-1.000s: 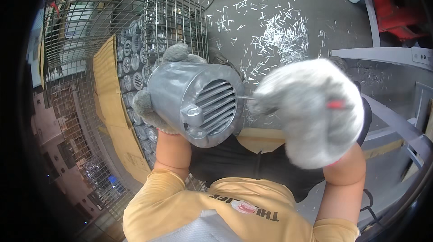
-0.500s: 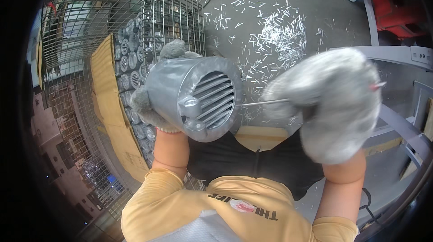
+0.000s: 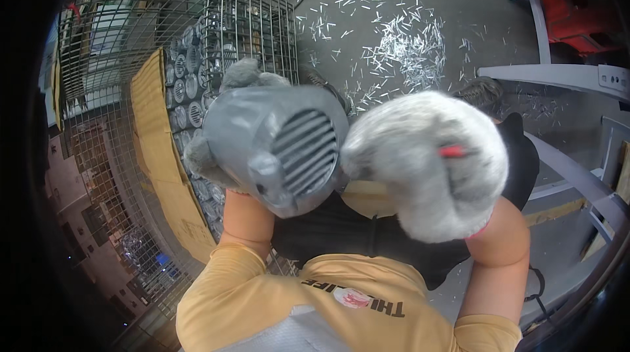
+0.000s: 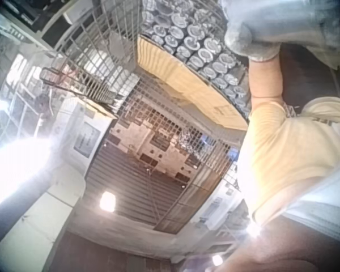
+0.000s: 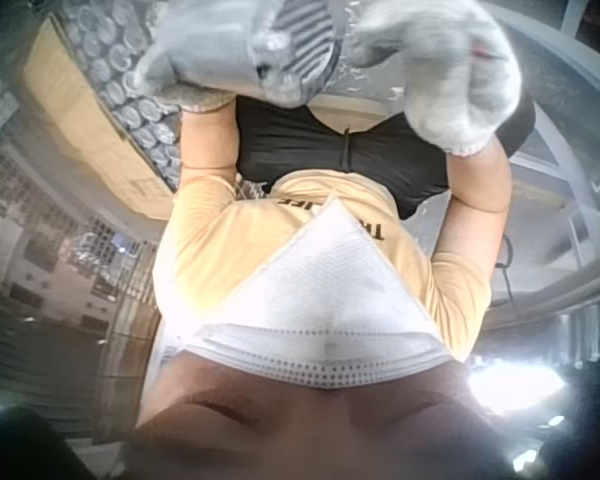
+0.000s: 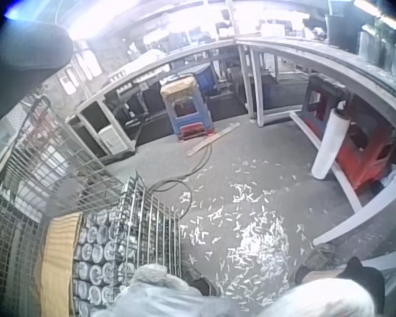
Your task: Deburring the edges of a metal cylindrical housing using a hand scraper tool.
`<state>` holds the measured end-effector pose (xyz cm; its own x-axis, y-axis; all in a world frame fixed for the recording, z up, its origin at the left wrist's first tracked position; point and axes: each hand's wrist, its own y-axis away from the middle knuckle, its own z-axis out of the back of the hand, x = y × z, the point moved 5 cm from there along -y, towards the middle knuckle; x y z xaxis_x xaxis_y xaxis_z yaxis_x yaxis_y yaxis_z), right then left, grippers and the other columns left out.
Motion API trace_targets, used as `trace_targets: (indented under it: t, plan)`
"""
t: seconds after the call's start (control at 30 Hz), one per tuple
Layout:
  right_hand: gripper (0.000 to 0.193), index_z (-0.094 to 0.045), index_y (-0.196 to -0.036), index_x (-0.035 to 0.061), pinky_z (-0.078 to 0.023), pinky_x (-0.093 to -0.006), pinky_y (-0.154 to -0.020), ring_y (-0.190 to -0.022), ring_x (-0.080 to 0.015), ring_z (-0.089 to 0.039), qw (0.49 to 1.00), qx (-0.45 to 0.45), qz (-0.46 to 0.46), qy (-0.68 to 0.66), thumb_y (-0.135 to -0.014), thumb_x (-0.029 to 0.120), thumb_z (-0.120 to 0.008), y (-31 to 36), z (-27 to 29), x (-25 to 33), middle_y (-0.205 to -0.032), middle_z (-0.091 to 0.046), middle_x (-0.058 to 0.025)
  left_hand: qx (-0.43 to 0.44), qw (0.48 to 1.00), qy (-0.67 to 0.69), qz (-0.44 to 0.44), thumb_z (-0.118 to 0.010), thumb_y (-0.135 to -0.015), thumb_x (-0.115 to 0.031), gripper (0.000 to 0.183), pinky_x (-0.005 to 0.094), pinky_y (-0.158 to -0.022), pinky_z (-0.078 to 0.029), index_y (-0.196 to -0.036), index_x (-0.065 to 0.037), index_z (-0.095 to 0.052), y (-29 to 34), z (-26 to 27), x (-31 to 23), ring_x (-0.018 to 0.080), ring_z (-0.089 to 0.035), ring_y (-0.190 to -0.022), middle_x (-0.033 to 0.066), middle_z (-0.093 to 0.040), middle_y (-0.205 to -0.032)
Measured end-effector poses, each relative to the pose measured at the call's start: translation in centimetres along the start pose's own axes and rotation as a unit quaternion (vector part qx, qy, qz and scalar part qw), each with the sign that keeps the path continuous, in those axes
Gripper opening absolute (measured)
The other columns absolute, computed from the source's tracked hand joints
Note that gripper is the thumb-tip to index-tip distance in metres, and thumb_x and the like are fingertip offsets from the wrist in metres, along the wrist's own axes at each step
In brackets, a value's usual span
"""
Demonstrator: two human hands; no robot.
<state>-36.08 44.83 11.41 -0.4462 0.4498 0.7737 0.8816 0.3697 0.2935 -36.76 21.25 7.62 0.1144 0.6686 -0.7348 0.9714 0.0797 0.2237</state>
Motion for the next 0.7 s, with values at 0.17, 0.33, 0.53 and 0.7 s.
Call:
trace_targets:
  t: [0.17,0.33,0.53,0.7]
  plan:
    - [0.055,-0.063,-0.107,0.0048,-0.056,-0.0469,-0.088,-0.093,-0.0286,-0.068,0.965,-0.203,0.080,-0.144,-0.102,0.057,-0.046,2.5,-0.7,1.7,-0.101,-0.070,-0.0142,0.112,0.981,0.156,0.007,-0.078,-0.056,-0.075,0.121,0.0481,-0.102,-0.057,-0.141,0.002,-0.040,-0.3,-2.1,-2.1,0.0359,-0.062,-0.117,0.0222,-0.059,-0.125]
    - [0.059,-0.062,-0.116,0.0037,-0.055,-0.0499,-0.097,-0.102,-0.0372,-0.069,0.991,-0.010,0.069,0.116,-0.102,0.057,-0.039,2.1,1.6,0.5,-0.113,-0.070,-0.0184,0.106,0.991,0.074,-0.022,-0.079,-0.057,-0.065,0.113,0.0482,-0.103,-0.055,-0.142,0.001,-0.042,-0.5,-1.6,-2.0,0.0359,-0.062,-0.117,0.0220,-0.059,-0.126]
    - [0.029,-0.064,-0.123,-0.0024,-0.056,-0.0379,-0.089,-0.096,-0.0257,-0.070,0.983,0.080,0.118,0.119,-0.101,0.014,-0.054,0.3,0.2,0.8,-0.109,-0.072,-0.0100,0.094,0.996,-0.002,-0.005,-0.081,-0.064,-0.059,0.106,0.0525,-0.101,-0.056,-0.144,0.000,-0.042,-0.5,0.2,-1.3,0.0375,-0.062,-0.118,0.0237,-0.059,-0.126]
    - [0.026,-0.065,-0.106,0.0023,-0.059,-0.0418,-0.078,-0.084,-0.0281,-0.071,0.962,0.108,0.164,0.191,-0.100,0.026,-0.055,1.4,0.0,1.5,-0.096,-0.072,-0.0088,0.054,0.998,-0.020,0.013,-0.081,-0.056,-0.065,0.116,0.0503,-0.108,-0.052,-0.144,-0.001,-0.041,0.3,1.5,-0.1,0.0365,-0.060,-0.120,0.0216,-0.058,-0.127]
